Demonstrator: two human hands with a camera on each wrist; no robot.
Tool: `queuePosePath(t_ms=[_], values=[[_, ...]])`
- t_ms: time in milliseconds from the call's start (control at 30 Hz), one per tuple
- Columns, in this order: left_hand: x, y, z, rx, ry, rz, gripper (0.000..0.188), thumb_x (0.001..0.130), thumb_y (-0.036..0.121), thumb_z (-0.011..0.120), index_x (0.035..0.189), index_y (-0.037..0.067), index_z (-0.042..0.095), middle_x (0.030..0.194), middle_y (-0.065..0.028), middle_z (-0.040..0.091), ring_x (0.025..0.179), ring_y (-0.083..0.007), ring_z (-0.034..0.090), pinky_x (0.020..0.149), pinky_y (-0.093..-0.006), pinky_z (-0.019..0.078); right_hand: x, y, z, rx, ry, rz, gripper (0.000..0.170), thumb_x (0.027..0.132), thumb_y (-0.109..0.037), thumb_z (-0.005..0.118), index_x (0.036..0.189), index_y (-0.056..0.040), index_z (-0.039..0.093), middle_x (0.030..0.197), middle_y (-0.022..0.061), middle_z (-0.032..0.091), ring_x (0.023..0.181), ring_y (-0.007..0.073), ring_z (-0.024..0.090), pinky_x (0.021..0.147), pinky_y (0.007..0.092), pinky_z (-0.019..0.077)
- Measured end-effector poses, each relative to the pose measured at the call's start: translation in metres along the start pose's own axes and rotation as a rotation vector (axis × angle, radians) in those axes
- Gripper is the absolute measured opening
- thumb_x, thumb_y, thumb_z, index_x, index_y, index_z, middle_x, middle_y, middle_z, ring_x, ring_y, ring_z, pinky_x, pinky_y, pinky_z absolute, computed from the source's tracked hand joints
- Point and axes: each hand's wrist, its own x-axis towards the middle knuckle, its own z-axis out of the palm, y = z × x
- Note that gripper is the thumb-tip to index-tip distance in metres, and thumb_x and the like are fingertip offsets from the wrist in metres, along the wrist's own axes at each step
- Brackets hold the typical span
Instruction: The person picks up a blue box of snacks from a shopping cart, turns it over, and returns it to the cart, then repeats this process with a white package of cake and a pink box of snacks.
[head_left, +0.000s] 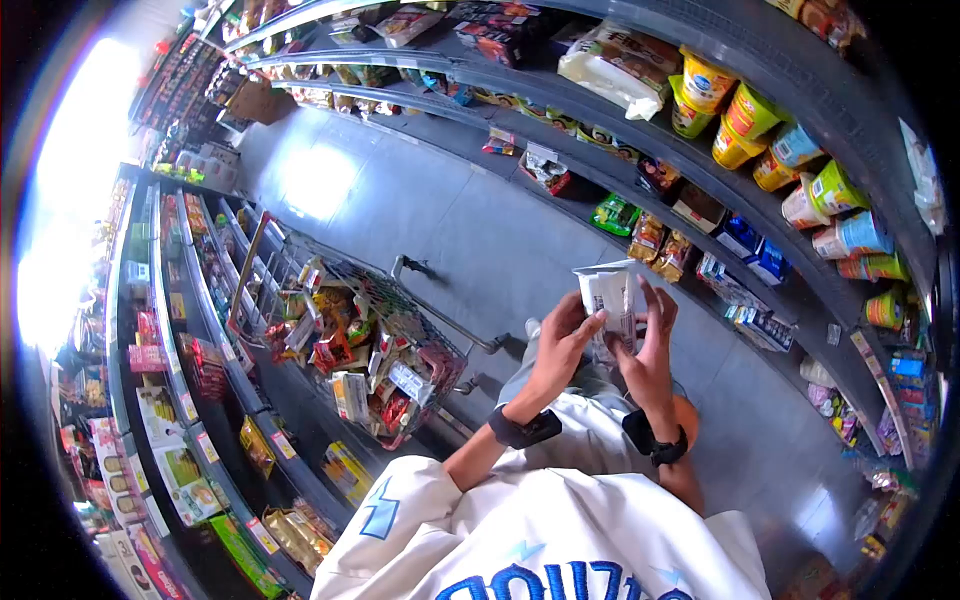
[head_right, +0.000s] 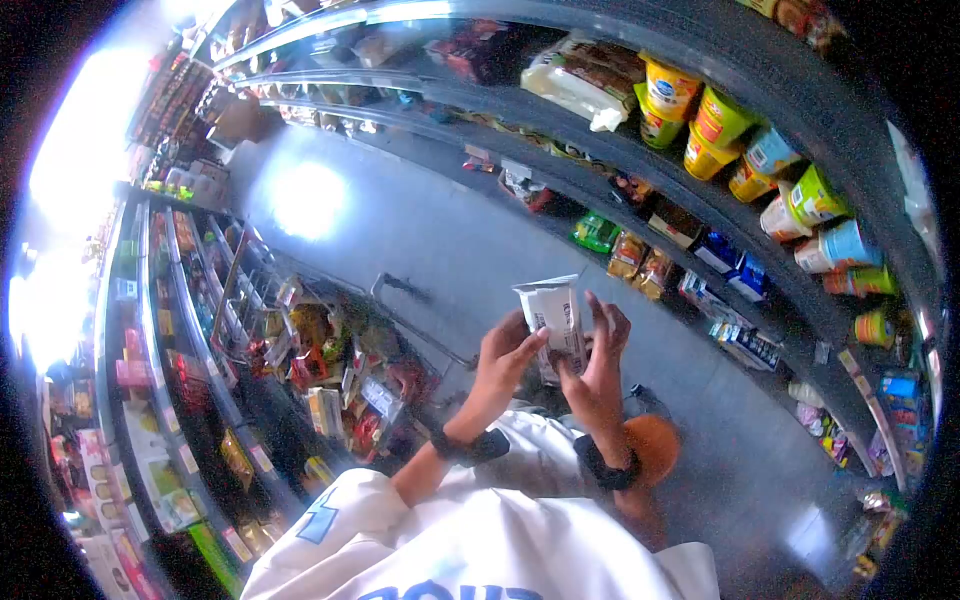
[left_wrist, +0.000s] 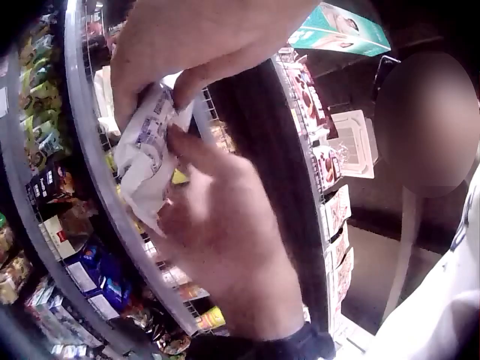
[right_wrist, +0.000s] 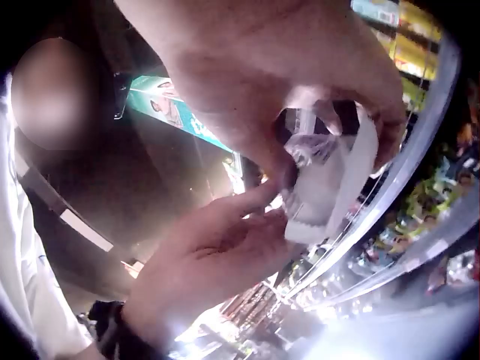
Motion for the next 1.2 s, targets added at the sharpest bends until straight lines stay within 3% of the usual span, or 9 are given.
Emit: queuePosePath(t_ms=[100,133,267,500,667,767,967,1100,1200], values=[[0.007,0.017,0.015,-0.063,-0.017,-0.109,0.039,0.084,0.008,0.065,0.117,-0.002,0.046,0.100,-0.0072,0.063,0.094,-0.0108,0.056,0.080,-0.0261,0.0452,0.003,0.017,-0.017,0.308,-0.189,0.391,0.051,0.072,-0.005,0.066,0.119,-0.0013,0.046,0.120,0.0198,0.044,0.110,0.0313,0.049,0.087,0.0382,0.0449],[0.012,0.012,0.016,-0.035,0.007,-0.098,0.047,0.082,0.006,0.067,0.122,-0.002,0.042,0.103,-0.0094,0.063,0.098,-0.0141,0.057,0.084,-0.0280,0.0459,0.000,0.015,-0.016,0.189,-0.036,0.259,0.038,0.072,-0.005,0.067,0.105,0.0023,0.050,0.104,0.0183,0.050,0.095,0.0309,0.056,0.080,0.0378,0.0468],[0.028,-0.003,0.026,-0.024,-0.068,-0.096,0.049,0.084,0.008,0.066,0.125,-0.002,0.042,0.105,-0.0081,0.062,0.097,-0.0140,0.057,0.084,-0.0268,0.0455,0.007,0.012,-0.015,-0.293,0.155,-0.057,0.037,0.073,-0.007,0.064,0.105,0.0034,0.050,0.100,0.0205,0.045,0.095,0.0391,0.052,0.079,0.0431,0.0448],[0.067,-0.011,0.012,0.105,-0.109,-0.264,0.043,0.091,0.025,0.058,0.125,0.001,0.046,0.104,-0.0026,0.057,0.097,-0.0098,0.051,0.082,-0.0251,0.0423,0.037,0.051,-0.019,-0.138,-0.121,-0.035,0.057,0.067,-0.009,0.060,0.121,0.0019,0.045,0.118,0.0206,0.040,0.109,0.0373,0.045,0.095,0.0431,0.0368],[0.091,0.006,0.017,-0.029,-0.025,-0.234,0.043,0.094,0.030,0.052,0.124,0.001,0.047,0.109,-0.0047,0.054,0.104,-0.0122,0.049,0.087,-0.0270,0.0407,0.075,0.043,-0.001,0.046,0.055,0.054,0.062,0.068,-0.003,0.061,0.127,-0.0021,0.041,0.125,0.0196,0.043,0.119,0.0326,0.042,0.100,0.0435,0.0351],[0.115,-0.008,-0.003,-0.070,-0.127,-0.228,0.039,0.093,0.022,0.053,0.122,-0.003,0.049,0.112,-0.0071,0.055,0.105,-0.0131,0.050,0.091,-0.0265,0.0394,0.089,0.044,0.006,0.136,-0.006,0.390,0.060,0.074,-0.002,0.064,0.129,-0.0009,0.040,0.118,0.0138,0.052,0.110,0.0252,0.051,0.094,0.0382,0.0420],[0.142,-0.001,-0.021,-0.231,-0.159,-0.311,0.049,0.087,0.012,0.060,0.129,-0.005,0.043,0.115,-0.0081,0.056,0.103,-0.0132,0.052,0.089,-0.0266,0.0400,0.113,0.025,0.036,-0.521,0.093,-0.045,0.051,0.076,-0.005,0.061,0.123,0.0029,0.045,0.114,0.0233,0.048,0.106,0.0429,0.048,0.088,0.0456,0.0427],[0.157,-0.011,-0.038,-0.005,0.029,-0.357,0.025,0.087,0.017,0.062,0.105,0.000,0.057,0.091,-0.0030,0.060,0.082,-0.0103,0.056,0.070,-0.0244,0.0446,0.108,0.031,0.057,-0.424,-0.229,0.000,0.065,0.068,-0.014,0.064,0.126,0.0054,0.043,0.134,0.0262,0.028,0.123,0.0404,0.033,0.103,0.0468,0.0291],[0.166,0.000,-0.053,-0.096,0.013,-0.341,0.020,0.086,0.015,0.062,0.100,0.001,0.058,0.089,-0.0037,0.061,0.078,-0.0103,0.057,0.067,-0.0268,0.0466,0.126,0.029,0.052,-0.135,-0.193,0.113,0.044,0.073,-0.012,0.061,0.115,-0.0003,0.055,0.124,0.0182,0.045,0.115,0.0318,0.045,0.098,0.0402,0.0350]])
